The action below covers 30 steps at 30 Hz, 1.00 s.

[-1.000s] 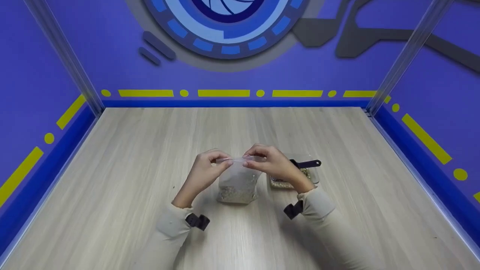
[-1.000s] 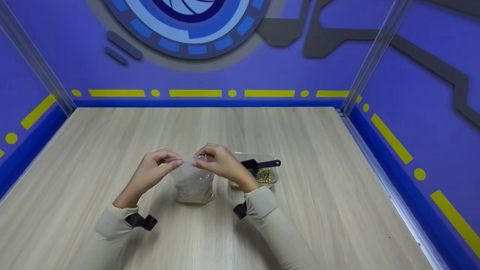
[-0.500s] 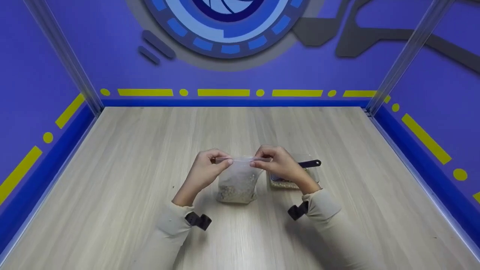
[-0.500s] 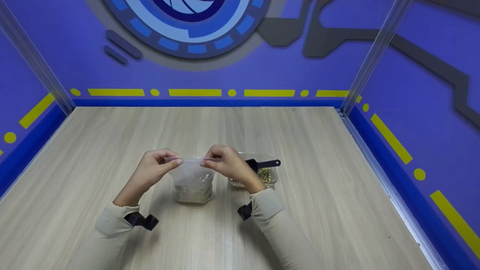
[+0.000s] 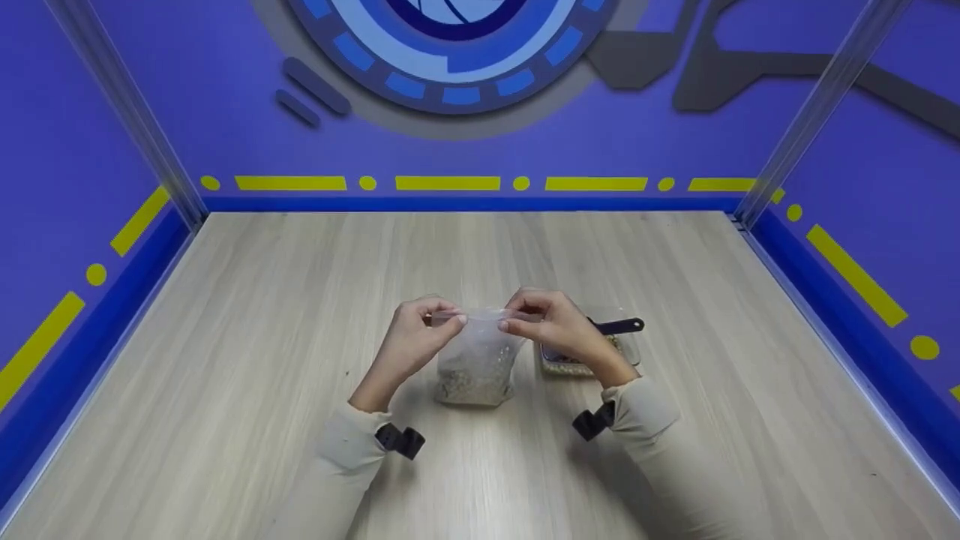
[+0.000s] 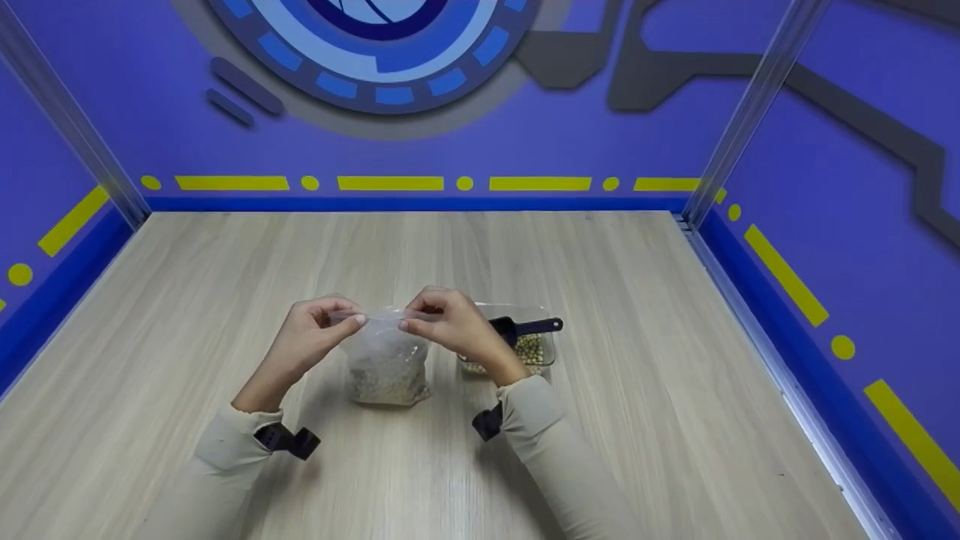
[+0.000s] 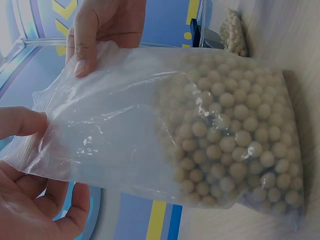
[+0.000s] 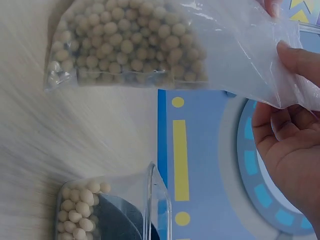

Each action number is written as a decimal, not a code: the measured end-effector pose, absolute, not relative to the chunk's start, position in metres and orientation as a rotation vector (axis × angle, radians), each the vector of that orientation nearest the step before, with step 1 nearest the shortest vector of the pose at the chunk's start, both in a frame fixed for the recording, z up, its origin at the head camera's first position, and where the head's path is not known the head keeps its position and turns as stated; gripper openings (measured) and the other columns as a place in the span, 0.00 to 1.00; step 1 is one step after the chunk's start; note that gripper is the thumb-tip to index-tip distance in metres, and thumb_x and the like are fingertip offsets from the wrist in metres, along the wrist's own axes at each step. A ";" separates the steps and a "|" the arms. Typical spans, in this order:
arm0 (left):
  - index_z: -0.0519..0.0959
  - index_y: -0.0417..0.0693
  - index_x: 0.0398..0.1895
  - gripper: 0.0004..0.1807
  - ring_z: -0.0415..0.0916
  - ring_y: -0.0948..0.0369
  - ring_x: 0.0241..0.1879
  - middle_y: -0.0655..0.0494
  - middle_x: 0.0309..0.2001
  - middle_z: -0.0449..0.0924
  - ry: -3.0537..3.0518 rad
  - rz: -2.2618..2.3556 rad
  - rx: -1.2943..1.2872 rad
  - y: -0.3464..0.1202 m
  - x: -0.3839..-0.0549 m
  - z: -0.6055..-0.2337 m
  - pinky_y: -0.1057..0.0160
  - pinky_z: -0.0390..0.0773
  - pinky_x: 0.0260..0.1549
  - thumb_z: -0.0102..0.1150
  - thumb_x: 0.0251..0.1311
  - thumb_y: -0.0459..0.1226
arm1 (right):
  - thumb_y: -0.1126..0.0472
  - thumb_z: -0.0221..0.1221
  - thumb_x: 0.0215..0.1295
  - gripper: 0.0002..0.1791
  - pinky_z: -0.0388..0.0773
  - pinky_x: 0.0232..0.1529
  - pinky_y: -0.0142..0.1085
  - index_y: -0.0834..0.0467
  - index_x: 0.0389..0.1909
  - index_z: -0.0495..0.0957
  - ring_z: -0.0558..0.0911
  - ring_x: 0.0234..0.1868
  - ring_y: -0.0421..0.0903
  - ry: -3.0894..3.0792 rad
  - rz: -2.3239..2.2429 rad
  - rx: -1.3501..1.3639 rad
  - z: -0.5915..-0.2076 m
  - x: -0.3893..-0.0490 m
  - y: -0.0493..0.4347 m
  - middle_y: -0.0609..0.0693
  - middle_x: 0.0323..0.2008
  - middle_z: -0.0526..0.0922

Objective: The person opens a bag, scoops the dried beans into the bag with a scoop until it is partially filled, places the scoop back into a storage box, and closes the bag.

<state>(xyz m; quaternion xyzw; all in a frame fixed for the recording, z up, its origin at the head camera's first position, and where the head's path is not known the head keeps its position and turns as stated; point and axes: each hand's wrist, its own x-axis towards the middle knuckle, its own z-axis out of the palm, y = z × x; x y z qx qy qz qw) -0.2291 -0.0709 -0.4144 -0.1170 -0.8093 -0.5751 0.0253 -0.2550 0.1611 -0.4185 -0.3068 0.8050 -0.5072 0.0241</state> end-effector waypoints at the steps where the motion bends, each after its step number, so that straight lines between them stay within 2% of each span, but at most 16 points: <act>1: 0.85 0.42 0.34 0.05 0.81 0.57 0.37 0.52 0.36 0.84 -2.505 -1.775 -0.377 -0.071 -0.229 -0.415 0.62 0.79 0.37 0.63 0.57 0.34 | 0.62 0.63 0.61 0.06 0.77 0.37 0.29 0.62 0.34 0.82 0.76 0.34 0.40 2.485 -1.567 -0.948 -0.418 -0.255 0.161 0.53 0.35 0.80; 7: 0.85 0.42 0.35 0.07 0.82 0.54 0.43 0.50 0.39 0.85 -2.511 -1.785 -0.418 -0.070 -0.229 -0.415 0.54 0.81 0.46 0.63 0.58 0.36 | 0.61 0.62 0.64 0.07 0.76 0.36 0.28 0.61 0.35 0.82 0.75 0.33 0.39 2.458 -1.581 -0.968 -0.415 -0.256 0.157 0.50 0.34 0.80; 11: 0.85 0.40 0.36 0.07 0.83 0.53 0.45 0.48 0.40 0.85 -2.483 -1.879 -0.348 -0.068 -0.230 -0.416 0.53 0.80 0.50 0.63 0.58 0.35 | 0.61 0.61 0.64 0.08 0.74 0.33 0.28 0.62 0.33 0.82 0.73 0.31 0.39 2.471 -1.603 -0.945 -0.416 -0.256 0.154 0.49 0.32 0.78; 17: 0.84 0.35 0.37 0.08 0.83 0.56 0.42 0.45 0.40 0.86 -2.423 -2.082 -0.276 -0.067 -0.232 -0.417 0.59 0.81 0.46 0.63 0.56 0.32 | 0.65 0.62 0.62 0.07 0.73 0.32 0.27 0.66 0.31 0.81 0.73 0.31 0.38 2.434 -1.677 -0.884 -0.418 -0.256 0.152 0.49 0.31 0.77; 26: 0.84 0.34 0.41 0.14 0.77 0.64 0.39 0.57 0.35 0.84 -2.479 -2.112 -0.392 -0.079 -0.236 -0.418 0.64 0.75 0.44 0.63 0.59 0.36 | 0.60 0.63 0.62 0.10 0.76 0.35 0.28 0.66 0.33 0.82 0.76 0.32 0.37 2.408 -1.652 -0.814 -0.417 -0.256 0.155 0.47 0.33 0.79; 30: 0.84 0.34 0.40 0.12 0.76 0.64 0.37 0.57 0.33 0.83 -2.483 -2.085 -0.357 -0.080 -0.236 -0.419 0.66 0.74 0.42 0.62 0.59 0.36 | 0.60 0.64 0.61 0.11 0.78 0.36 0.27 0.66 0.33 0.82 0.77 0.33 0.38 2.418 -1.642 -0.826 -0.417 -0.256 0.156 0.50 0.34 0.80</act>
